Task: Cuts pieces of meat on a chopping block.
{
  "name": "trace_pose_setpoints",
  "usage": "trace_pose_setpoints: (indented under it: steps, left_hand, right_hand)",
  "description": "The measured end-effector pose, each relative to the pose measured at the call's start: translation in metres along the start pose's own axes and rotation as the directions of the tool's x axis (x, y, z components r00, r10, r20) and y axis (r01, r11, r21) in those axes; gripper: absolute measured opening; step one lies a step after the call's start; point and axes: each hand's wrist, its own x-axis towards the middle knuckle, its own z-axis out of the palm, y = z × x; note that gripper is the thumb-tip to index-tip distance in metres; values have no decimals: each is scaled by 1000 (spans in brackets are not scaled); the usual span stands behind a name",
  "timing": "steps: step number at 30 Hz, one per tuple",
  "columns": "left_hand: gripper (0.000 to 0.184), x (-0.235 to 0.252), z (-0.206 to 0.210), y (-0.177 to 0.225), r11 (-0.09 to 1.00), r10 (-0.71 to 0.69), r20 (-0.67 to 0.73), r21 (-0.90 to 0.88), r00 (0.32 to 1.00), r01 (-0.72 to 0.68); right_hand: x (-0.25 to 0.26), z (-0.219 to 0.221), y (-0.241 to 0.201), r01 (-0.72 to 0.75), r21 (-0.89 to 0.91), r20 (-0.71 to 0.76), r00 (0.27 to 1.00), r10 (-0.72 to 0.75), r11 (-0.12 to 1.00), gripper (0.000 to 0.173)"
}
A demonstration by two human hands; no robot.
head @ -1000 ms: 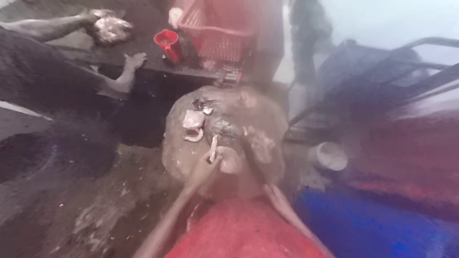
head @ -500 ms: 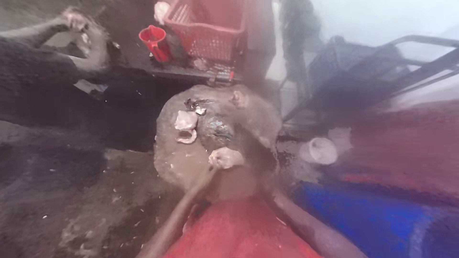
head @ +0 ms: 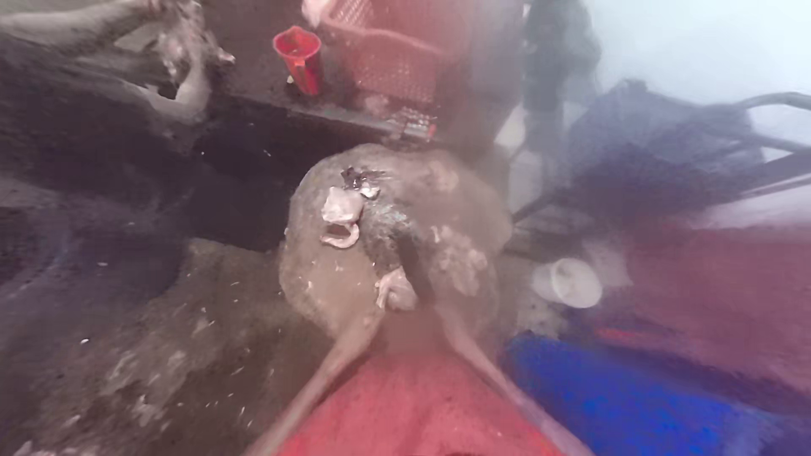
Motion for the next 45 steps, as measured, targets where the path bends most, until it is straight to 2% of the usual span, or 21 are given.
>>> trace_pose_setpoints:
  steps: [2, 6, 9, 12, 15, 18, 20, 22, 24, 26, 29, 31, 34, 37, 38, 39, 40, 41, 42, 43, 45]
  left_hand:
    - [41, 4, -2, -2, 996, -87, 8, -9, 996, 87]
    - [45, 7, -5, -2, 995, -92, -12, 26, 996, 93]
    - [39, -12, -12, 61, 986, -159, 8, -44, 987, 160]
    - [34, -15, -12, 75, 988, -130, -1, -87, 991, 130]
    - [36, -18, -17, 74, 986, -152, 24, -61, 988, 154]
    - [37, -12, -15, 23, 997, -64, -30, -54, 998, 62]
    - [35, -22, -19, 2, 989, -89, -80, -125, 993, 78]
    - [33, -32, -28, -6, 973, -128, -142, -209, 982, 97]
    - [32, -40, -35, -7, 962, -127, -228, -265, 965, 64]
    - [33, -41, -40, -9, 957, -110, -301, -289, 947, 19]
    - [31, -37, -43, -11, 957, -74, -364, -289, 928, -37]
    - [31, -38, -46, -9, 953, -79, -399, -298, 914, -48]
    - [32, -41, -49, -6, 939, -86, -454, -334, 887, -80]
    - [30, -40, -51, -4, 914, -89, -463, -391, 882, -113]
    - [31, -40, -52, -6, 910, -80, -460, -396, 884, -124]
    - [31, -39, -53, -10, 908, -72, -457, -398, 886, -132]
    - [32, -38, -54, -12, 909, -76, -454, -398, 888, -126]
    - [33, -38, -54, -13, 909, -87, -449, -401, 889, -114]
    - [33, -38, -53, -13, 910, -98, -444, -402, 891, -100]
    - [33, -38, -51, -13, 910, -103, -441, -404, 892, -94]
    - [33, -36, -50, -18, 908, -88, -436, -406, 896, -108]
  right_hand:
    - [-1, 2, -3, -18, 109, 7, 1000, 17, 994, 47]
    - [-23, -10, -48, 72, -50, -78, 994, -76, 996, 46]
    - [-37, -16, -90, 224, -93, -113, 966, -233, 970, 46]
    - [-37, -10, -113, 292, -131, -108, 946, -306, 947, 42]
    - [2, 7, -70, 188, -206, -47, 978, -202, 960, 49]
    - [23, 7, -45, 126, -264, -21, 990, -136, 956, 53]
    - [8, 7, -49, 113, -259, -81, 987, -138, 959, 49]
    - [-12, 0, -60, 133, -231, -150, 974, -170, 964, 43]
    - [-22, -12, -52, 161, -257, -193, 957, -214, 953, 42]
    - [-15, -26, -28, 137, -303, -198, 959, -202, 943, 44]
    - [-4, -45, -6, 48, -355, -138, 985, -104, 934, 50]
    - [-7, -46, -19, 89, -370, -96, 986, -134, 925, 49]
    - [-41, -38, -70, 242, -311, -22, 965, -261, 919, 48]
    - [-61, -28, -103, 446, -265, -22, 884, -468, 855, 71]
    - [-58, -27, -100, 490, -299, -24, 854, -520, 819, 77]
    - [-48, -28, -89, 505, -348, -10, 841, -541, 790, 74]
    - [-33, -31, -72, 475, -414, 19, 857, -515, 777, 67]
    - [-17, -36, -54, 381, -486, 59, 912, -405, 786, 57]
    - [-2, -41, -40, 248, -555, 88, 967, -240, 794, 55]
    - [13, -45, -27, 148, -593, 93, 989, -115, 792, 57]
    - [26, -48, -19, 97, -621, 62, 995, -74, 778, 62]
